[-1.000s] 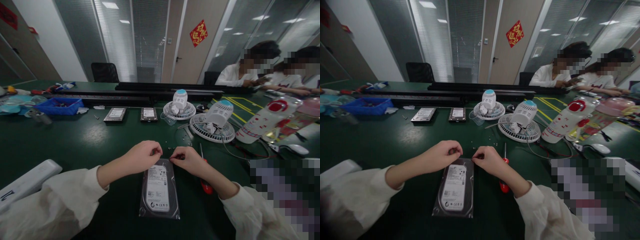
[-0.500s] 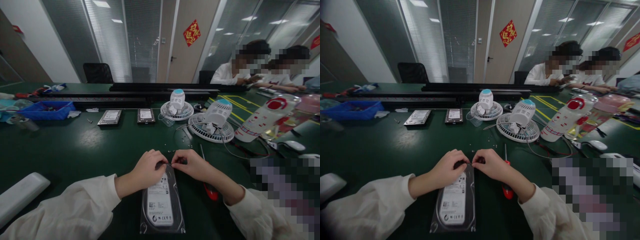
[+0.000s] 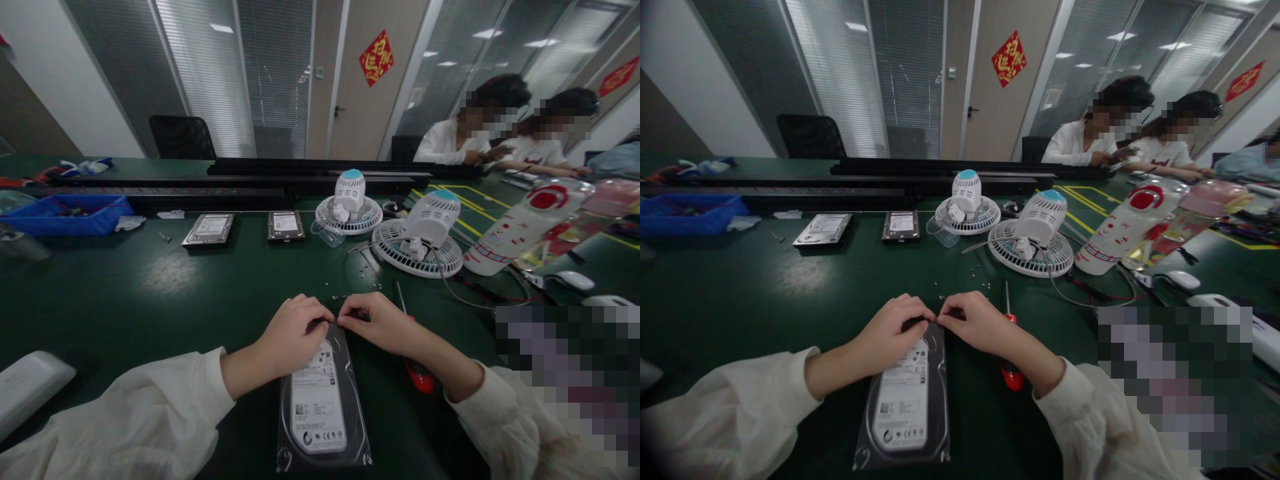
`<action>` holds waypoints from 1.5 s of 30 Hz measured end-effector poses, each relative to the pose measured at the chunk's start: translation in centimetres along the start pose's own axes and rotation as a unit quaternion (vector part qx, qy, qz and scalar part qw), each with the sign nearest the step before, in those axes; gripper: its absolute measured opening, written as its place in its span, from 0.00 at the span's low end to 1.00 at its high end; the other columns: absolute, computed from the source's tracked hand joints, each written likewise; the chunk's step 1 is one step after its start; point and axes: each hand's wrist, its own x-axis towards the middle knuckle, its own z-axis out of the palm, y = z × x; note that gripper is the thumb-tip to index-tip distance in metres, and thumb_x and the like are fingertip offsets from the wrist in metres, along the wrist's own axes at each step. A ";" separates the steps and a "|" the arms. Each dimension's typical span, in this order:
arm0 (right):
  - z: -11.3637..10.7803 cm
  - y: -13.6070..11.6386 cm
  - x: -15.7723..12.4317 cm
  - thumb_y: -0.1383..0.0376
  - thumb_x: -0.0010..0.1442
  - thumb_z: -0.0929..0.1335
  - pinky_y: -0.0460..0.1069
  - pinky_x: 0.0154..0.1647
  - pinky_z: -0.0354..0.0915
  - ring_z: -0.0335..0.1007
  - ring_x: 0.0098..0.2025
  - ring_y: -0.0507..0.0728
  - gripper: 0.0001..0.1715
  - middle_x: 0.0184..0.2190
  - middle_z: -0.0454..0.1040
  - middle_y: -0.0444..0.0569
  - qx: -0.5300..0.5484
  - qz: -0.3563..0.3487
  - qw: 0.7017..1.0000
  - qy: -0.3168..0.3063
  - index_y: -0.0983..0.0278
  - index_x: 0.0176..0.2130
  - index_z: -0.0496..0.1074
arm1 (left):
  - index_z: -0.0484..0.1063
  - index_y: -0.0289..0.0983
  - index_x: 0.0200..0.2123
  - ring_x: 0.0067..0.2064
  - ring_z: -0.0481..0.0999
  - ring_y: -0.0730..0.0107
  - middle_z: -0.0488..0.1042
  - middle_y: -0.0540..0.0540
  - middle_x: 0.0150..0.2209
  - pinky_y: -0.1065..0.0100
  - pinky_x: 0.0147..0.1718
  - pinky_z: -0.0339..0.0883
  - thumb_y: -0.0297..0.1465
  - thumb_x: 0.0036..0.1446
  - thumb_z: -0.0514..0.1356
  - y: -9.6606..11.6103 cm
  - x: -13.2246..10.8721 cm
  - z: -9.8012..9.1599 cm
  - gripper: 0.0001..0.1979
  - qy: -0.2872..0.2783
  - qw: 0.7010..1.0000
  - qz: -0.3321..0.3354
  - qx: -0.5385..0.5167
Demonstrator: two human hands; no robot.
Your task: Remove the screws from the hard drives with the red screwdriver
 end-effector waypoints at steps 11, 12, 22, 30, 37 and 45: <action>0.2 0.5 0.6 0.63 0.59 0.70 0.46 0.31 0.63 0.70 0.29 0.51 0.10 0.27 0.78 0.47 0.033 0.014 0.999 -0.015 0.68 0.32 0.79 | 0.80 0.37 0.41 0.48 0.77 0.56 0.79 0.44 0.43 0.52 0.49 0.69 0.21 0.63 0.57 -0.1 0.0 0.0 0.12 0.016 0.999 0.011 -0.038; 0.2 0.5 0.6 0.63 0.58 0.70 0.46 0.31 0.63 0.70 0.29 0.51 0.10 0.27 0.78 0.47 0.034 0.016 0.999 -0.017 0.68 0.32 0.79 | 0.81 0.37 0.41 0.48 0.77 0.56 0.79 0.44 0.43 0.52 0.49 0.69 0.21 0.63 0.57 -0.1 0.0 0.0 0.12 0.015 0.999 0.011 -0.040; 0.1 0.2 0.5 0.65 0.58 0.69 0.45 0.30 0.62 0.68 0.28 0.50 0.10 0.25 0.76 0.46 0.026 0.034 0.999 -0.024 0.68 0.30 0.78 | 0.81 0.39 0.41 0.48 0.78 0.57 0.79 0.45 0.43 0.52 0.50 0.70 0.21 0.63 0.57 -0.1 -0.1 0.1 0.13 0.017 0.999 0.009 -0.049; 0.1 0.2 0.3 0.64 0.60 0.70 0.45 0.30 0.62 0.68 0.28 0.50 0.10 0.26 0.77 0.46 0.028 0.030 0.999 -0.018 0.68 0.32 0.79 | 0.81 0.38 0.41 0.49 0.79 0.57 0.79 0.44 0.45 0.52 0.51 0.71 0.21 0.64 0.57 0.1 -0.1 -0.1 0.13 0.015 0.999 0.001 -0.040; 0.0 0.2 0.4 0.64 0.60 0.70 0.45 0.29 0.60 0.66 0.27 0.49 0.10 0.25 0.74 0.44 0.034 0.024 0.999 -0.030 0.68 0.31 0.77 | 0.81 0.39 0.41 0.48 0.79 0.58 0.79 0.44 0.45 0.53 0.50 0.71 0.21 0.64 0.57 -0.4 -0.1 0.2 0.13 0.029 0.998 0.019 -0.051; 0.1 0.2 0.3 0.65 0.60 0.70 0.44 0.29 0.60 0.65 0.27 0.48 0.09 0.24 0.74 0.44 0.032 0.020 0.999 -0.015 0.68 0.31 0.77 | 0.81 0.38 0.42 0.48 0.79 0.59 0.79 0.45 0.45 0.54 0.50 0.71 0.22 0.65 0.56 -0.5 -0.2 0.2 0.13 0.027 0.998 0.020 -0.058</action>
